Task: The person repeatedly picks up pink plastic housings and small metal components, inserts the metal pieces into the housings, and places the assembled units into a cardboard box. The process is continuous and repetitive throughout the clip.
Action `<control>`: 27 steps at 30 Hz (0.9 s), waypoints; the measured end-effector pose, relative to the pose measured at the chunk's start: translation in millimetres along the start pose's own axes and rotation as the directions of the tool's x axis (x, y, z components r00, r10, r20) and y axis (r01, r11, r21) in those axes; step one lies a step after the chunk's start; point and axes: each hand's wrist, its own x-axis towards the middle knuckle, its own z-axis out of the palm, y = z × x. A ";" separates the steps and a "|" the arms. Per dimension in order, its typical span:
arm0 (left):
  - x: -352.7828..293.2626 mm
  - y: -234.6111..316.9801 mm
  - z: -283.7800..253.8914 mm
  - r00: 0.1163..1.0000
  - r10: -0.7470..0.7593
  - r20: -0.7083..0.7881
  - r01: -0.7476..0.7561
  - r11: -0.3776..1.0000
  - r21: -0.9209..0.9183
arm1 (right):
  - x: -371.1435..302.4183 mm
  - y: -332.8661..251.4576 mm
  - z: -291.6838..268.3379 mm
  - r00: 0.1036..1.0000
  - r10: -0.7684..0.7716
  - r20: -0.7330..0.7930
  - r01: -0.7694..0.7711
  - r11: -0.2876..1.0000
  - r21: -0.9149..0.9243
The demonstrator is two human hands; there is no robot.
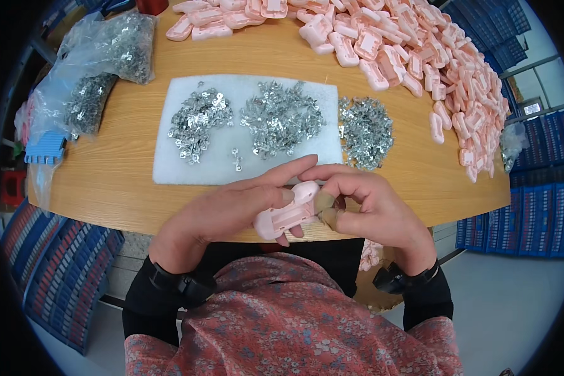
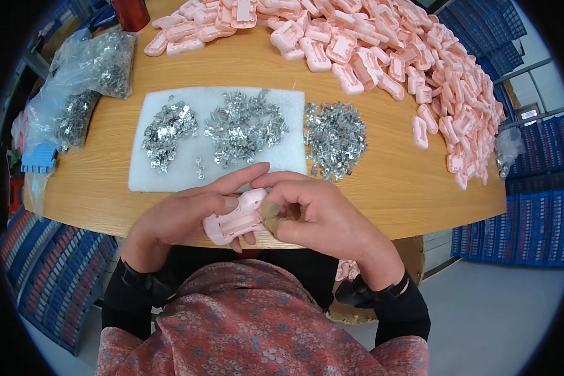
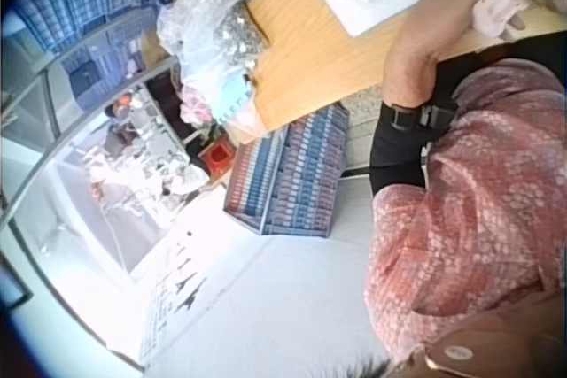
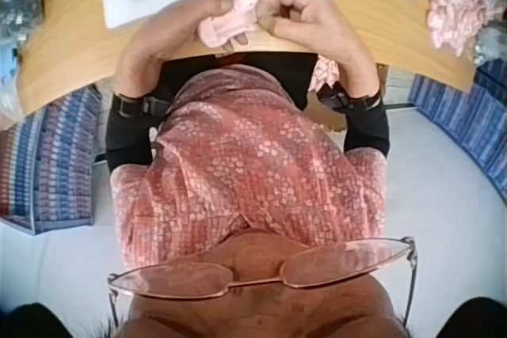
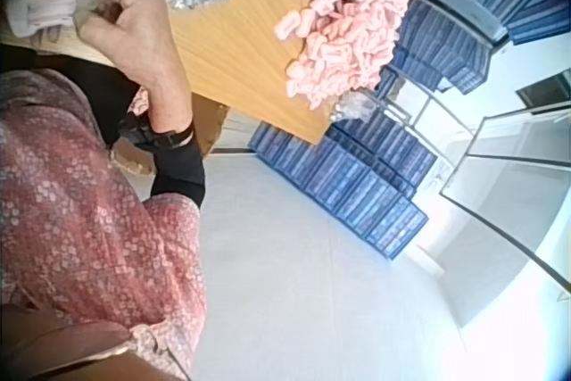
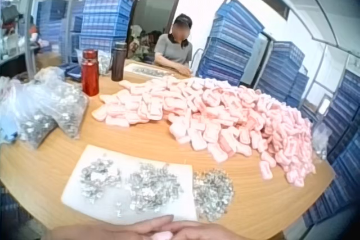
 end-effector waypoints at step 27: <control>28.8 -44.1 8.7 0.945 0.134 -0.300 -0.161 0.985 -0.067 | 14.7 19.5 34.3 0.890 -0.306 -0.337 -0.028 0.703 -0.711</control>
